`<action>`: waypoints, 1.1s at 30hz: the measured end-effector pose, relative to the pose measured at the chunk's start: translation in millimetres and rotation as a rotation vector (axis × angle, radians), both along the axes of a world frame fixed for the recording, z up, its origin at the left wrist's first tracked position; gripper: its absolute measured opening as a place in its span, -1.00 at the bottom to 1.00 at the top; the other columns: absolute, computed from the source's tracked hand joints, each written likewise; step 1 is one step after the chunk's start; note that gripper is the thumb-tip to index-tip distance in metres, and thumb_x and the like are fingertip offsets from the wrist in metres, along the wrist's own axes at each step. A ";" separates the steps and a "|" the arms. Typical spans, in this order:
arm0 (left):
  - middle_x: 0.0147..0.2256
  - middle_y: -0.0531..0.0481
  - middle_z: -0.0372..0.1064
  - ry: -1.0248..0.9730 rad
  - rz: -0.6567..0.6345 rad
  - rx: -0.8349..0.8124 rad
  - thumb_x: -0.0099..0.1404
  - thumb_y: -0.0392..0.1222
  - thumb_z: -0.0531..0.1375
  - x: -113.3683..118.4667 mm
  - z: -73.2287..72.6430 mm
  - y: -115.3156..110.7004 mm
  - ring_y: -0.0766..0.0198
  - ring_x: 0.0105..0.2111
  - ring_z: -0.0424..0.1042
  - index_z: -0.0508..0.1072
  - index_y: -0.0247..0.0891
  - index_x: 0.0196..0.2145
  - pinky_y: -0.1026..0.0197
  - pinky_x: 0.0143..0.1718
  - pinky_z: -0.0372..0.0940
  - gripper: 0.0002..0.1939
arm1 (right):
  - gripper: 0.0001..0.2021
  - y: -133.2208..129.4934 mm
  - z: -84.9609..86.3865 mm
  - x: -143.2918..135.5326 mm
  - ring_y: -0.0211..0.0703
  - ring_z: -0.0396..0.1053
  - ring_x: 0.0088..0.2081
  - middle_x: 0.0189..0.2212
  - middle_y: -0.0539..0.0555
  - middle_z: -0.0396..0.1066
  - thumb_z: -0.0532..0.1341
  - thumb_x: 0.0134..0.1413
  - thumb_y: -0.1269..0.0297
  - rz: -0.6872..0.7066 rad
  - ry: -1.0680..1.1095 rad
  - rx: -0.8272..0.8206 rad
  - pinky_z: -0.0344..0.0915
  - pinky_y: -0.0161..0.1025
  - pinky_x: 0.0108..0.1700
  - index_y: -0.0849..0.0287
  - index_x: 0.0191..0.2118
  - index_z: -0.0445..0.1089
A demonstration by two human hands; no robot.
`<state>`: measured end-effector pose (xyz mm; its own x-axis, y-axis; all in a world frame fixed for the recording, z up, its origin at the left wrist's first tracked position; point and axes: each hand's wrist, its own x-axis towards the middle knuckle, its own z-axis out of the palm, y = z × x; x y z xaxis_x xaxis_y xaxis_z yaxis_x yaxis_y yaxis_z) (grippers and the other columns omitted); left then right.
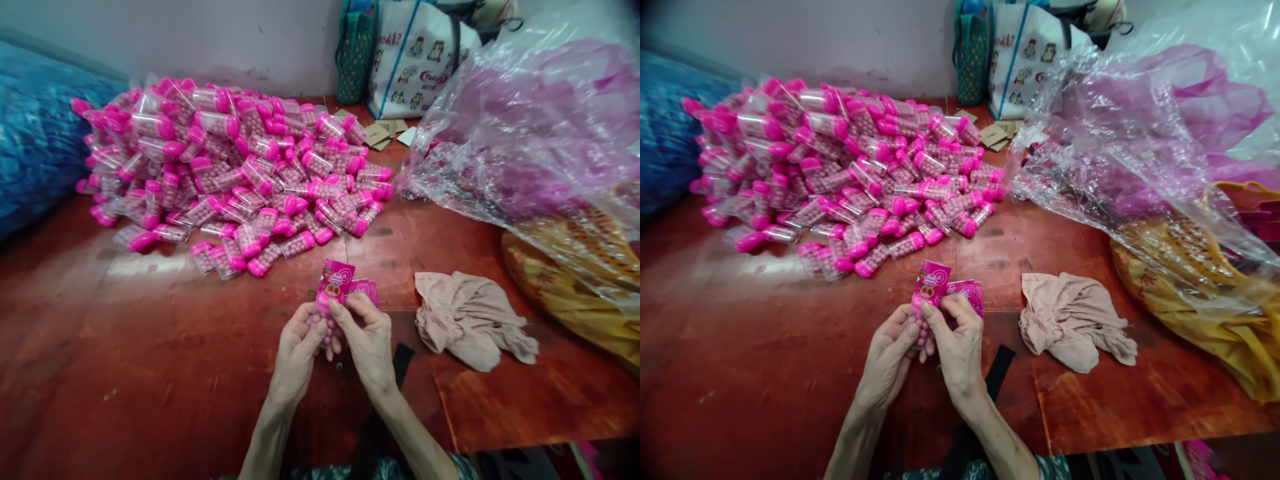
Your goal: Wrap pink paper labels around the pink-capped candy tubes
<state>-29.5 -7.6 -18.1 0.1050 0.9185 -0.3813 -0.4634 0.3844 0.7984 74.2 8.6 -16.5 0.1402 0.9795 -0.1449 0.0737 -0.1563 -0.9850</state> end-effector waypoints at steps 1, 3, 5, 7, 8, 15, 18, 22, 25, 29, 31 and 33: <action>-0.55 0.07 0.28 0.006 0.011 -0.001 0.19 -0.26 0.13 0.3 -0.4 0.1 0.41 -0.60 0.28 0.30 -0.29 -0.25 0.39 -0.63 0.15 -0.86 | -0.77 -1.2 -1.1 -1.2 -0.32 0.22 -0.52 -0.53 -0.04 0.22 0.19 0.00 0.19 -0.005 0.017 -0.018 0.19 -0.38 -0.51 0.21 -0.55 0.37; -0.56 0.09 0.26 0.010 0.032 -0.001 0.19 -0.25 0.12 0.5 -1.3 -0.1 0.41 -0.61 0.26 0.27 -0.28 -0.21 0.39 -0.64 0.13 -0.82 | -0.77 -4.6 -3.3 -4.2 -0.31 0.24 -0.56 -0.56 -0.03 0.25 0.19 0.00 0.17 -0.016 0.048 -0.051 0.20 -0.38 -0.56 0.19 -0.56 0.36; -0.56 0.09 0.26 0.011 0.046 -0.004 0.19 -0.23 0.13 0.2 -1.8 -0.3 0.41 -0.62 0.26 0.26 -0.28 -0.19 0.39 -0.65 0.11 -0.79 | -0.77 -8.0 -4.4 -6.3 -0.30 0.24 -0.59 -0.59 -0.03 0.26 0.19 -0.01 0.15 -0.017 0.080 -0.077 0.21 -0.37 -0.59 0.18 -0.55 0.36; -0.58 0.09 0.25 0.024 0.044 -0.006 0.19 -0.22 0.13 -0.4 -1.7 -0.1 0.41 -0.63 0.26 0.27 -0.29 -0.21 0.39 -0.66 0.10 -0.80 | -0.78 -9.5 -3.5 -6.6 -0.30 0.25 -0.61 -0.61 -0.03 0.28 0.20 -0.02 0.15 -0.002 0.130 -0.098 0.23 -0.36 -0.60 0.18 -0.53 0.36; -0.58 0.09 0.25 0.039 0.037 0.000 0.19 -0.22 0.13 -0.7 -1.6 0.1 0.41 -0.63 0.26 0.27 -0.29 -0.22 0.39 -0.66 0.10 -0.81 | -0.80 -9.4 -2.3 -6.0 -0.31 0.24 -0.62 -0.61 -0.03 0.29 0.21 -0.03 0.16 0.011 0.167 -0.109 0.24 -0.36 -0.61 0.18 -0.50 0.36; -0.57 0.13 0.28 0.217 -0.049 0.080 0.19 -0.26 0.14 3.5 -0.5 -1.5 0.42 -0.63 0.26 0.20 -0.24 -0.20 0.38 -0.65 0.10 -0.78 | -0.79 0.5 5.4 0.3 -0.39 0.19 -0.77 -0.67 -0.08 0.33 0.26 -0.08 0.17 0.033 0.524 -0.233 0.19 -0.42 -0.75 0.23 -0.48 0.34; -0.56 0.13 0.30 0.268 -0.034 0.091 0.20 -0.27 0.12 5.6 0.5 -3.5 0.42 -0.63 0.26 0.18 -0.22 -0.17 0.38 -0.63 0.11 -0.76 | -0.78 2.5 4.1 -0.7 -0.38 0.21 -0.77 -0.67 -0.04 0.36 0.28 -0.11 0.19 0.023 0.583 -0.271 0.19 -0.41 -0.76 0.26 -0.53 0.35; -0.54 0.13 0.31 0.238 -0.016 0.080 0.18 -0.25 0.14 5.0 2.2 -4.7 0.42 -0.64 0.27 0.16 -0.20 -0.13 0.38 -0.65 0.11 -0.70 | -0.76 0.0 3.9 -5.2 -0.37 0.18 -0.80 -0.73 -0.07 0.32 0.28 -0.13 0.18 0.037 0.530 -0.310 0.21 -0.40 -0.76 0.26 -0.54 0.33; -0.55 0.12 0.30 0.176 -0.011 0.062 0.18 -0.23 0.14 3.9 2.1 -4.0 0.41 -0.66 0.27 0.15 -0.20 -0.11 0.39 -0.68 0.10 -0.67 | -0.74 -2.3 5.9 -6.3 -0.40 0.14 -0.81 -0.75 -0.10 0.28 0.30 -0.15 0.16 0.026 0.424 -0.310 0.18 -0.42 -0.79 0.25 -0.53 0.30; -0.54 0.10 0.30 0.095 -0.012 0.051 0.21 -0.22 0.11 2.7 1.5 -1.5 0.41 -0.66 0.27 0.16 -0.21 -0.09 0.41 -0.69 0.07 -0.69 | -0.74 -3.8 7.1 -2.5 -0.40 0.17 -0.78 -0.74 -0.10 0.26 0.22 -0.04 0.11 0.091 0.458 -0.259 0.21 -0.42 -0.73 0.25 -0.44 0.33; -0.55 0.09 0.28 0.059 -0.012 0.035 0.20 -0.21 0.11 2.1 1.6 -0.4 0.42 -0.67 0.26 0.17 -0.22 -0.09 0.41 -0.71 0.06 -0.69 | -0.71 -4.5 6.6 -0.9 -0.39 0.19 -0.75 -0.72 -0.08 0.25 0.15 0.04 0.08 0.131 0.476 -0.231 0.23 -0.41 -0.69 0.26 -0.38 0.35; -0.55 0.10 0.27 0.043 -0.002 0.022 0.21 -0.20 0.11 1.6 1.8 0.1 0.43 -0.68 0.25 0.18 -0.24 -0.10 0.42 -0.72 0.05 -0.70 | -0.69 -5.8 5.4 -1.6 -0.39 0.18 -0.73 -0.70 -0.06 0.25 0.11 0.07 0.07 0.134 0.437 -0.211 0.23 -0.41 -0.69 0.25 -0.38 0.37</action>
<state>-27.9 -7.5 -16.2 0.0911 0.9264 -0.3653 -0.4276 0.3677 0.8258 72.6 2.8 -11.1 -0.1030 0.9279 -0.3584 -0.3058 -0.3724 -0.8763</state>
